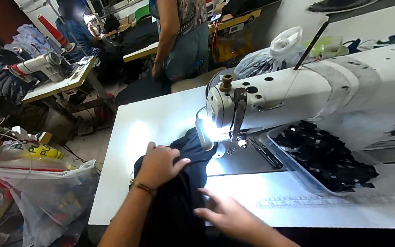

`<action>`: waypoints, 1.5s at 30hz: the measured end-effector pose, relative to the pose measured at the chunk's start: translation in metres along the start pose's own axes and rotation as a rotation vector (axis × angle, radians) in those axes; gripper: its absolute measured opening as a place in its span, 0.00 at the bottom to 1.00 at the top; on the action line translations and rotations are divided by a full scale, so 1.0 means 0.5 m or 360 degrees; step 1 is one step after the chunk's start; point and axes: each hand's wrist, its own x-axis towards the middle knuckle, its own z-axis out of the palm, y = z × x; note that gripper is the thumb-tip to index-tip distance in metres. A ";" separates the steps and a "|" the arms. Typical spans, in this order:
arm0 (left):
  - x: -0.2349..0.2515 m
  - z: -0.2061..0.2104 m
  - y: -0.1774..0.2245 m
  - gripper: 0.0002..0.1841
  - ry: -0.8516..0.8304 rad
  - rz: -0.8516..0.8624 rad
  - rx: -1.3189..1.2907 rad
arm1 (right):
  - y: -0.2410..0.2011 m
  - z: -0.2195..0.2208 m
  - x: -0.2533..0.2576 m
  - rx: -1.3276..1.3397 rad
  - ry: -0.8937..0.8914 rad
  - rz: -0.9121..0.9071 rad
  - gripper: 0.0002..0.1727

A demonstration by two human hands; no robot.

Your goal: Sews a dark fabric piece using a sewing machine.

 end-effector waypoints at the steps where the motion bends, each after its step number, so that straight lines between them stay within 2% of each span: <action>1: -0.001 -0.024 -0.012 0.22 -0.0044 0.0033 -0.0004 | -0.027 0.016 0.031 0.0151 -0.0129 0.0034 0.36; 3: 0.001 -0.064 -0.019 0.19 -0.0137 0.0079 -0.0014 | -0.075 0.053 0.108 0.0614 -0.0182 -0.0053 0.30; 6: 0.006 -0.097 -0.016 0.12 -0.0126 0.0213 -0.0011 | -0.103 0.109 0.192 0.1698 -0.0213 -0.0283 0.16; 7: 0.006 -0.099 -0.016 0.11 -0.0100 0.0268 -0.0033 | -0.104 0.108 0.196 0.1780 -0.0248 -0.0272 0.13; 8: 0.002 -0.096 -0.014 0.10 -0.0072 0.0313 -0.0069 | -0.097 0.096 0.186 0.1641 -0.0282 -0.0225 0.13; 10: -0.018 -0.081 0.002 0.08 -0.0034 0.0380 -0.0107 | -0.064 0.049 0.140 0.0819 -0.0225 -0.0261 0.14; 11: -0.031 -0.069 0.017 0.07 -0.0001 0.0402 -0.0101 | -0.035 0.027 0.112 0.0387 0.0000 -0.0407 0.14; 13: -0.060 -0.041 0.062 0.04 0.0003 0.0436 -0.0108 | 0.031 -0.009 0.080 -0.0289 0.0809 -0.0884 0.11; 14: -0.073 -0.026 0.089 0.03 -0.0007 0.0462 -0.0131 | 0.054 -0.039 0.081 -0.0576 0.1081 -0.1063 0.13; 15: -0.082 -0.011 0.114 0.01 -0.0024 0.0498 -0.0144 | 0.073 -0.071 0.086 -0.0828 0.1158 -0.1169 0.16; 16: -0.087 0.001 0.136 0.01 -0.0046 0.0536 -0.0153 | 0.086 -0.097 0.096 -0.1028 0.1118 -0.1220 0.19; 18: -0.088 0.013 0.174 0.01 -0.0108 0.0574 -0.0203 | 0.098 -0.132 0.122 -0.1265 0.0951 -0.1383 0.15; 22: -0.071 0.001 0.210 0.01 -0.0265 0.0562 -0.0483 | 0.088 -0.143 0.132 -0.1441 0.0745 -0.1632 0.09; 23: -0.063 0.003 0.210 0.03 -0.0241 0.0520 -0.0599 | 0.089 -0.138 0.121 -0.1429 0.0733 -0.1641 0.10; 26: -0.029 0.037 0.199 0.11 0.0063 0.0280 -0.0809 | 0.114 -0.107 0.066 -0.1267 0.0813 -0.1540 0.12; 27: -0.017 0.052 0.195 0.14 0.0091 0.0164 -0.0749 | 0.127 -0.099 0.045 -0.1246 0.0819 -0.1506 0.11; 30: 0.000 0.114 0.188 0.27 -0.0199 -0.0275 -0.0401 | 0.170 -0.098 -0.007 -0.1304 0.0785 -0.1510 0.15; 33: -0.004 0.156 0.201 0.31 -0.0171 -0.0485 -0.0193 | 0.193 -0.112 -0.029 -0.1245 0.0752 -0.1473 0.17; 37: -0.006 0.159 0.214 0.36 -0.0193 -0.0537 -0.0129 | 0.187 -0.106 -0.026 -0.1223 0.0774 -0.1456 0.16; 45: 0.007 0.152 0.192 0.37 -0.0259 -0.0469 -0.0151 | 0.179 -0.095 -0.016 -0.1208 0.0844 -0.1405 0.17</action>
